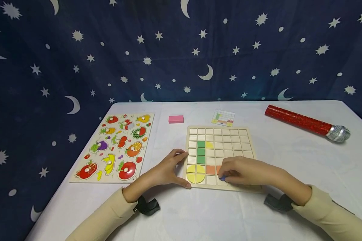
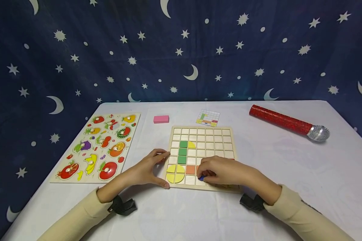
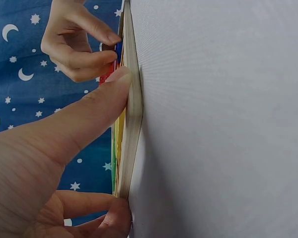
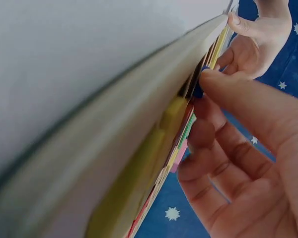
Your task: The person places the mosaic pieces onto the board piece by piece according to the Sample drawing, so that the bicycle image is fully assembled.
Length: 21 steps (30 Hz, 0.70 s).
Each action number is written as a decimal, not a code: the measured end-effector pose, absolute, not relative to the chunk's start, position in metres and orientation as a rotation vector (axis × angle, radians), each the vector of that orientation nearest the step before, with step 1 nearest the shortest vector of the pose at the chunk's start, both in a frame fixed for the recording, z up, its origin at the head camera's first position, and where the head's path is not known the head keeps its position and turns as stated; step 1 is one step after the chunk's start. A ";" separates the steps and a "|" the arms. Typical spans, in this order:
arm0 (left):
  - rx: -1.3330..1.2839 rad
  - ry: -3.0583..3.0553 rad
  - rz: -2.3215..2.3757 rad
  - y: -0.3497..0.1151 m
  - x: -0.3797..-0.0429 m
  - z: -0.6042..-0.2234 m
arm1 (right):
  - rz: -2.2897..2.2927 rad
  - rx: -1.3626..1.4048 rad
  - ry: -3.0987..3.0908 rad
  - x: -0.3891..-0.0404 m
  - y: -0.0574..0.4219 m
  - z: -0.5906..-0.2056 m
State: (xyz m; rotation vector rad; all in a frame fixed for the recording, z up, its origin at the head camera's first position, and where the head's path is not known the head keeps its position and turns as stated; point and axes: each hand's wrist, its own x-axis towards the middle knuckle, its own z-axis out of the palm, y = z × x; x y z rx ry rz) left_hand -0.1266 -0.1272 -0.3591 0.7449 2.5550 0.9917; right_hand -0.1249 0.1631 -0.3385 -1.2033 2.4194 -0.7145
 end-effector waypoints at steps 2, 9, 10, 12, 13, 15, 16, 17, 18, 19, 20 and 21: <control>0.740 2.555 0.990 -0.127 -0.127 -0.359 | -0.700 -1.171 2.448 -0.124 0.161 -0.338; 0.730 2.551 0.994 -0.127 -0.128 -0.360 | -0.696 -1.094 2.495 -0.123 0.159 -0.338; 0.730 2.549 0.995 -0.127 -0.128 -0.360 | -0.696 -1.084 2.497 -0.123 0.160 -0.339; 0.727 2.541 0.999 -0.126 -0.127 -0.360 | -0.702 -1.071 2.504 -0.123 0.164 -0.341; 0.726 2.538 0.995 -0.125 -0.127 -0.361 | -0.704 -1.065 2.508 -0.123 0.166 -0.342; 0.728 2.540 0.982 -0.125 -0.126 -0.361 | -0.717 -1.060 2.516 -0.123 0.172 -0.342; 0.730 2.544 0.968 -0.125 -0.125 -0.360 | -0.727 -1.057 2.520 -0.123 0.175 -0.342; 0.734 2.550 0.955 -0.125 -0.124 -0.360 | -0.740 -1.063 2.522 -0.124 0.177 -0.340; 0.740 2.560 0.938 -0.125 -0.123 -0.359 | -0.756 -1.060 2.520 -0.125 0.180 -0.339; 0.745 2.573 0.920 -0.126 -0.122 -0.359 | -0.775 -1.059 2.520 -0.126 0.183 -0.337; 0.750 2.587 0.907 -0.126 -0.121 -0.358 | -0.798 -1.055 2.521 -0.126 0.186 -0.334; 0.751 2.602 0.891 -0.127 -0.120 -0.357 | -0.817 -1.054 2.527 -0.127 0.189 -0.331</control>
